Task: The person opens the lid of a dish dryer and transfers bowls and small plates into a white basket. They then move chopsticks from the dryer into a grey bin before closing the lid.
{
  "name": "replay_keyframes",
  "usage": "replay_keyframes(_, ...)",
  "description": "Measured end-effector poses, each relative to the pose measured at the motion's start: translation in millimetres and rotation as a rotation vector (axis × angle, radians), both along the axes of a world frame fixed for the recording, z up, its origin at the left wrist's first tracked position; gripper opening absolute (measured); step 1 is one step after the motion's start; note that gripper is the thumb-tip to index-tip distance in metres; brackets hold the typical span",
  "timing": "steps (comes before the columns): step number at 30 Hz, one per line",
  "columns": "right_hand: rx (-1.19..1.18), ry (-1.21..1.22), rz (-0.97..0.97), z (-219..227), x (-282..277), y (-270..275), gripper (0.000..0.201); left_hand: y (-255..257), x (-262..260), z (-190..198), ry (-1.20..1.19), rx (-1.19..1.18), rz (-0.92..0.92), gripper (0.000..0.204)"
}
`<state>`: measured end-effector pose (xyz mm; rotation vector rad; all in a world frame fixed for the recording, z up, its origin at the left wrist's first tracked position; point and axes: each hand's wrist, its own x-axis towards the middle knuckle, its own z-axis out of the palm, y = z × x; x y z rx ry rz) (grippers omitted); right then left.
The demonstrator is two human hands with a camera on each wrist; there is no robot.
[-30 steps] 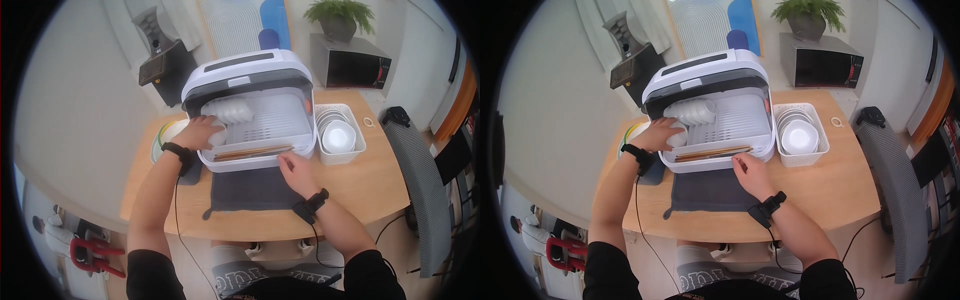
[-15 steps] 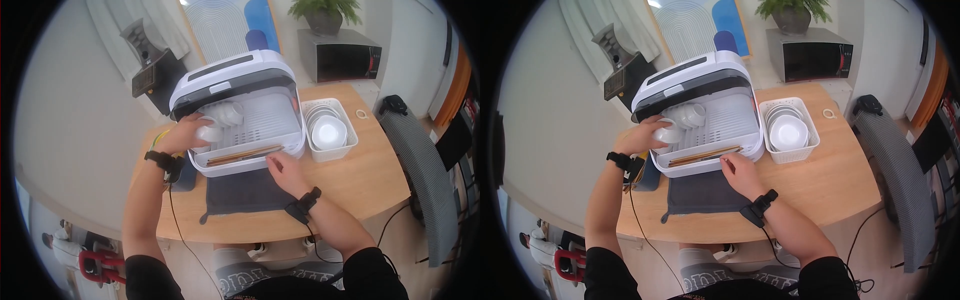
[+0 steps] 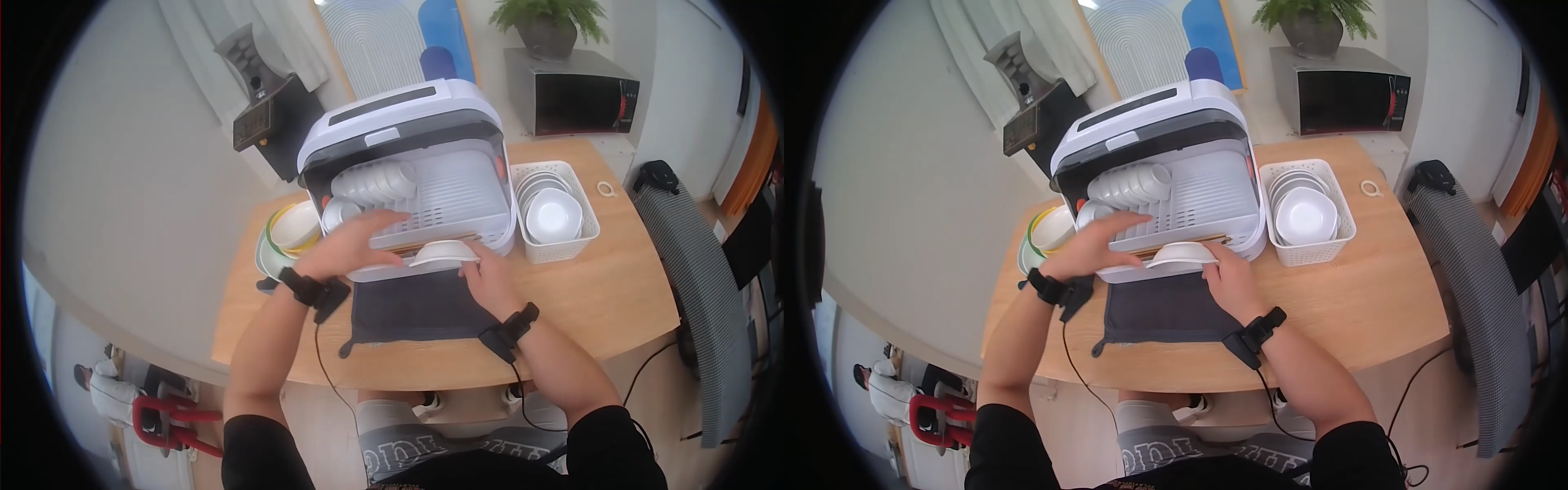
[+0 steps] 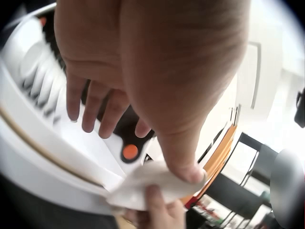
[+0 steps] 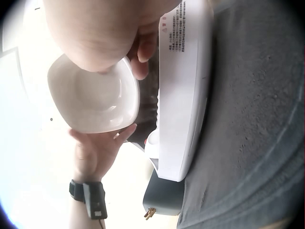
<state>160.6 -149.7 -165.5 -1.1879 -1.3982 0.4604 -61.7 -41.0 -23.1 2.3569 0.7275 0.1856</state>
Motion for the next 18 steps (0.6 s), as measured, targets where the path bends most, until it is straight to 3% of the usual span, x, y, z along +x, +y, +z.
replay_keyframes(1, -0.043, 0.016, -0.009, 1.5, 0.8, 0.2, 0.03, 14.0, -8.6, 6.1, 0.109, 0.352, 0.004, 0.072)
replay_keyframes(2, -0.085, 0.031, -0.017, 3.4, 1.2, 0.5, 0.029, 27.9, -18.3, 7.7, 0.112, 0.353, 0.003, 0.072)
replay_keyframes(4, -0.107, 0.039, -0.001, 6.9, 0.9, -0.8, 0.028, 53.9, -36.4, 2.9, 0.526, 0.77, 0.043, 0.075)
replay_keyframes(5, -0.13, 0.043, 0.013, 8.3, 0.6, -1.3, 0.027, 61.0, -39.7, 1.4, 0.528, 0.77, 0.045, 0.075)
replay_keyframes(7, -0.124, 0.025, 0.008, 10.7, 0.6, -2.2, 0.026, 72.8, -42.2, -3.7, 0.767, 0.822, -0.042, 0.074)
replay_keyframes(12, -0.093, -0.012, -0.018, 7.5, 2.0, -1.5, 0.026, 88.4, -39.2, -18.4, 0.834, 0.794, -0.04, 0.075)
replay_keyframes(18, -0.104, -0.024, -0.018, 8.4, 2.0, -1.2, 0.027, 90.8, -37.8, -9.1, 0.8, 0.718, -0.062, 0.073)
